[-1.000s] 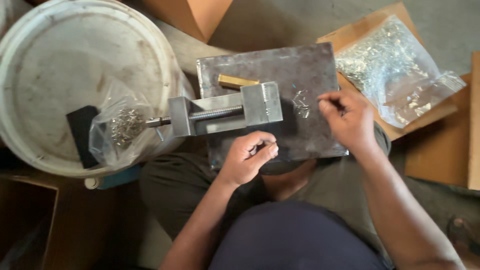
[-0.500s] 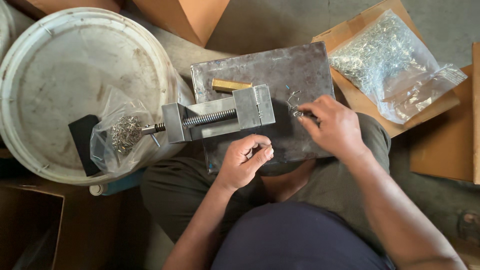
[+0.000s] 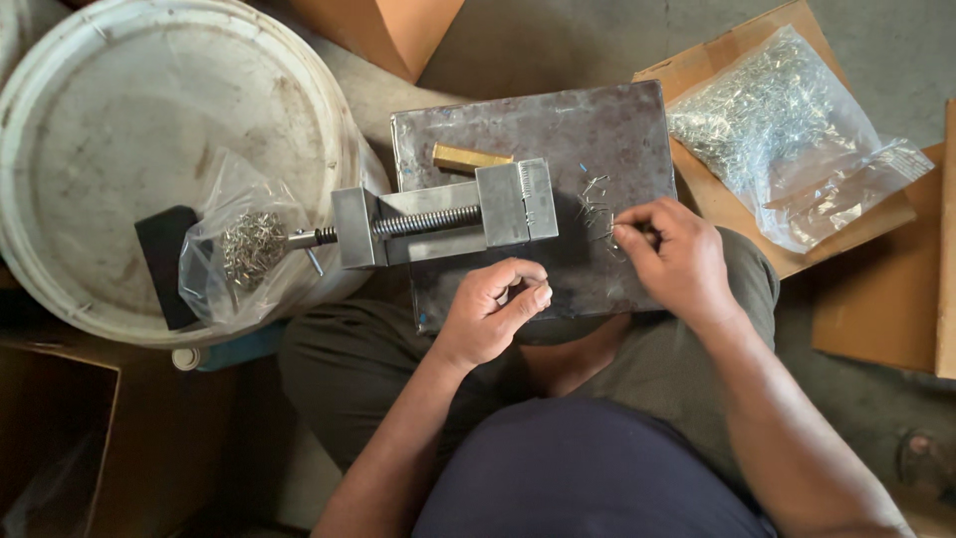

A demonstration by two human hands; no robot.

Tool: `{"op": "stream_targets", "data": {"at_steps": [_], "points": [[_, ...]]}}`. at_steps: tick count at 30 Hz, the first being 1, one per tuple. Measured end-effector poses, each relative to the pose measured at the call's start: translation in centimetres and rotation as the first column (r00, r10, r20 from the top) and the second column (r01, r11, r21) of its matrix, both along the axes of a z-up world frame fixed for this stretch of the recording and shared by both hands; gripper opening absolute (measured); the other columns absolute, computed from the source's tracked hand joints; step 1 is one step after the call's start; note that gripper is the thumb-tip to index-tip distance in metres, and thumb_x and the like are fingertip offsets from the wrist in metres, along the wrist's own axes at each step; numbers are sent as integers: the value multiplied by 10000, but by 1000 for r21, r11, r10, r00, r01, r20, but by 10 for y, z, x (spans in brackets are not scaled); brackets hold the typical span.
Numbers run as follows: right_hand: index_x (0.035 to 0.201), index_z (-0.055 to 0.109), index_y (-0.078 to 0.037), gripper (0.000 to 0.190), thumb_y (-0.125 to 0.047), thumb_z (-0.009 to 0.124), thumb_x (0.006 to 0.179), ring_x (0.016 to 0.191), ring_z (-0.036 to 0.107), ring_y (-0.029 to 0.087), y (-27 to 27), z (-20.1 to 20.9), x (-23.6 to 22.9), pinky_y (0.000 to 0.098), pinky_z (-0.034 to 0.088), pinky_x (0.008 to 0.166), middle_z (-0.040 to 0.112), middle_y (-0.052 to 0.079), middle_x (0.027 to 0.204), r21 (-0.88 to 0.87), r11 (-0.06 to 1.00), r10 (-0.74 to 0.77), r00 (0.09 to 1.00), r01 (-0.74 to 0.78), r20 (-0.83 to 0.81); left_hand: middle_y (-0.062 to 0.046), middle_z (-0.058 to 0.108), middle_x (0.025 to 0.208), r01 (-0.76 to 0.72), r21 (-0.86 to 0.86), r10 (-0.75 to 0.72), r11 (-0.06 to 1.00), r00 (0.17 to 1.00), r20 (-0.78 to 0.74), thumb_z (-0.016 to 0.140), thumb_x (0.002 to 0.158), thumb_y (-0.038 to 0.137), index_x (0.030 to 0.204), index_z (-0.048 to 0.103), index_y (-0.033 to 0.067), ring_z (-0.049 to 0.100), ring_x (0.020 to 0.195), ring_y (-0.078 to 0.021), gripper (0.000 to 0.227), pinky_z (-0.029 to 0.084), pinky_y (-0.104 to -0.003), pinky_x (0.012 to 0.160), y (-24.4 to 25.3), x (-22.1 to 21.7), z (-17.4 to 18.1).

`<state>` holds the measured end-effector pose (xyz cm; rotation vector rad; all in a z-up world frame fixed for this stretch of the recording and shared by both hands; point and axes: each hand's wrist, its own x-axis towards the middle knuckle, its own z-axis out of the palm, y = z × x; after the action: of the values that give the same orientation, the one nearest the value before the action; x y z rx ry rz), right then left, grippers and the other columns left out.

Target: The person sits on the floor and uses a bench vise to hold and manipulate small metal pins. They repeatedly insert the pins into the vise jaws, tighten the mechanism, and then remove them. At one point, they use a small wooden block to tap the vise. The person also handles a plastic bag containing more pins.

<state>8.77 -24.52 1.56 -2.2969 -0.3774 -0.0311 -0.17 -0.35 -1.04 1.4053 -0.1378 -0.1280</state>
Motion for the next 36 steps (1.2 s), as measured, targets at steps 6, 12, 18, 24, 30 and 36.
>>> {"op": "stream_targets", "data": {"at_steps": [6,12,18,24,30,36], "points": [[1052,723,-31,149,-146,748,962,720,592,65,-5,-11,-1,251,483,639,693,33,857,192,980,-40,993,61,-112,-14,673,903,5,3,-5,1000,1000,11,705,1014,124,1108,660,-36,595,810,-62,190,508,-233,728,-1,0,0],[1066,702,-25,153,-121,761,963,750,577,30,0,-21,-13,228,498,680,680,-1,862,306,949,-28,983,83,-179,-5,689,889,11,76,-14,997,999,43,701,1006,151,1094,673,-20,613,792,-59,194,518,-232,716,1,1,4],[1069,648,-40,168,-71,757,946,809,641,49,13,-30,-23,219,535,709,702,17,929,502,861,29,977,83,-212,-16,686,882,-15,109,11,994,999,38,717,1007,172,1095,677,-12,610,793,-61,208,515,-236,711,-1,1,8],[1067,611,-76,154,-22,705,958,787,635,77,24,-31,-45,204,490,629,702,31,947,795,562,362,795,230,-486,-52,716,934,-71,202,40,977,987,154,721,988,225,1170,684,-4,639,812,-100,295,529,-266,730,-3,2,11],[1050,610,-75,153,-31,716,948,772,633,80,36,-32,-52,205,475,609,698,34,936,801,556,427,751,221,-504,-62,678,871,-49,246,-8,968,974,227,701,1015,210,1084,722,38,656,786,-187,186,512,-301,722,1,5,13],[1099,611,-56,168,-39,706,961,825,639,78,38,-32,-53,225,518,666,677,25,965,787,587,408,770,190,-490,-62,663,919,-121,278,31,953,951,307,679,1026,175,1008,670,40,655,872,-211,136,523,-327,811,0,4,14]]}}
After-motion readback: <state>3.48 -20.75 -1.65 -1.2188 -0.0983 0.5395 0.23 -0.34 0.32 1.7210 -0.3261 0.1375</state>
